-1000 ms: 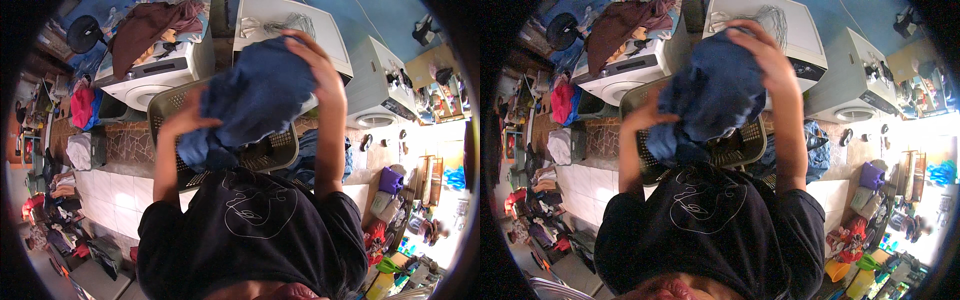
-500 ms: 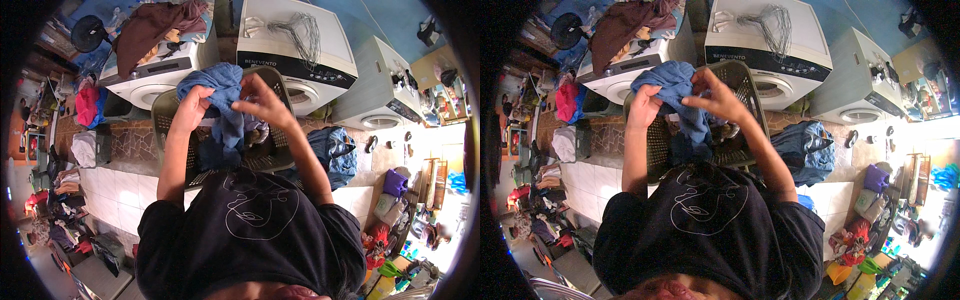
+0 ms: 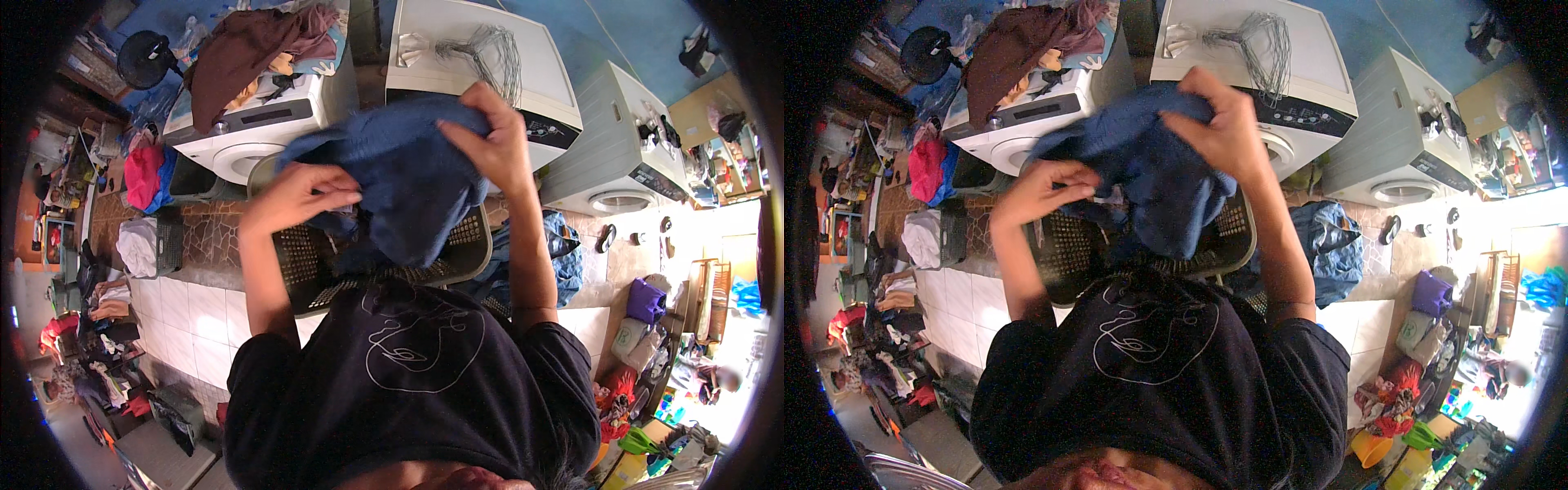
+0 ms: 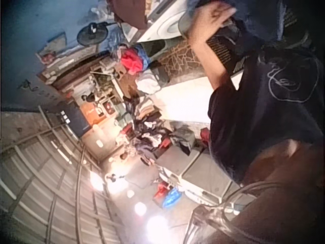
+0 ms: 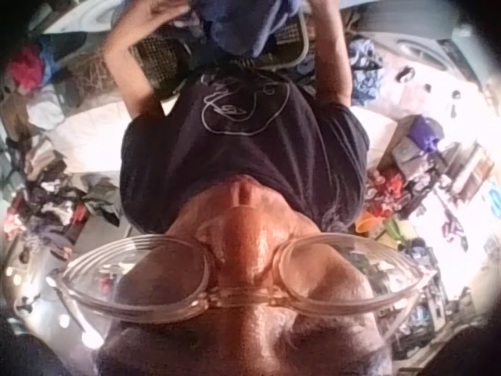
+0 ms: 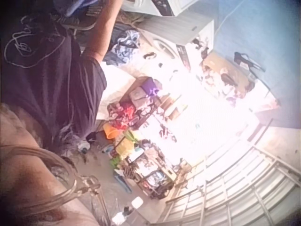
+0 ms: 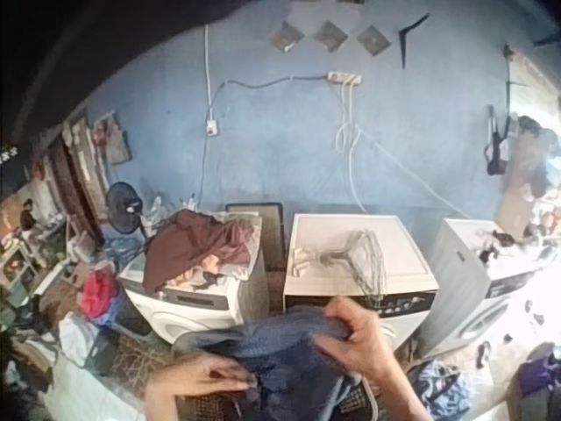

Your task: The person sorts clothes from a laundry basket, picking up each item, unfolding it, and placing it on a washing machine. The person handles shirts, pants, and other garments one by one.

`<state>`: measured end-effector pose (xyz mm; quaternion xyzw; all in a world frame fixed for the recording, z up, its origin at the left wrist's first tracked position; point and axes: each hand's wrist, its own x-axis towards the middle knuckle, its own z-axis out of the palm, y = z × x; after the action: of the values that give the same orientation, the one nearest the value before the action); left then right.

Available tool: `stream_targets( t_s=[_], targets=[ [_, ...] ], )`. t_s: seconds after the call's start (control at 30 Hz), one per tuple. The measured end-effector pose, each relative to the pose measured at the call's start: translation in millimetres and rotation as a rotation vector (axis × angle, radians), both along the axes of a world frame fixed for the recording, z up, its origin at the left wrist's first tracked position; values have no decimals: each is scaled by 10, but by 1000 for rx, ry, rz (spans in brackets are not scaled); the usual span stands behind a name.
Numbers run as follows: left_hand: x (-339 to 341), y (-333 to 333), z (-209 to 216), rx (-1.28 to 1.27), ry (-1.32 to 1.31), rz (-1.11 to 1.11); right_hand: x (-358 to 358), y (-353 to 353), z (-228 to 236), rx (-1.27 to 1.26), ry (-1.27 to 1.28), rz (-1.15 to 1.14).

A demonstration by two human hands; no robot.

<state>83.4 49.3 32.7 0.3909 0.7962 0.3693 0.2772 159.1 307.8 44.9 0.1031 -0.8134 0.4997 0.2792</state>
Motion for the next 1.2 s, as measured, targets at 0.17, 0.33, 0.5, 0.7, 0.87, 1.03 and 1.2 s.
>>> stream_targets(
  t_s=[0.17,0.33,0.5,0.7,0.87,1.03,1.2],
  targets=[
    [110,501,-235,541,431,343,-82,-321,-53,103,-197,235],
    [29,395,-399,395,-67,54,47,-154,-11,-25,-203,326],
    [10,167,-236,931,-506,-21,74,71,-446,176,-480,429],
    [16,61,7,1000,-396,311,-168,396,-1293,579,-819,-71],
    [-277,-57,-605,211,420,645,-499,1037,-1303,276,-988,131],
    [-265,-30,-1911,-100,290,615,-1562,1720,-1529,402,-639,10],
    [113,4,-2803,-285,149,549,-2802,2345,-1864,493,-383,-518]
  ],
)
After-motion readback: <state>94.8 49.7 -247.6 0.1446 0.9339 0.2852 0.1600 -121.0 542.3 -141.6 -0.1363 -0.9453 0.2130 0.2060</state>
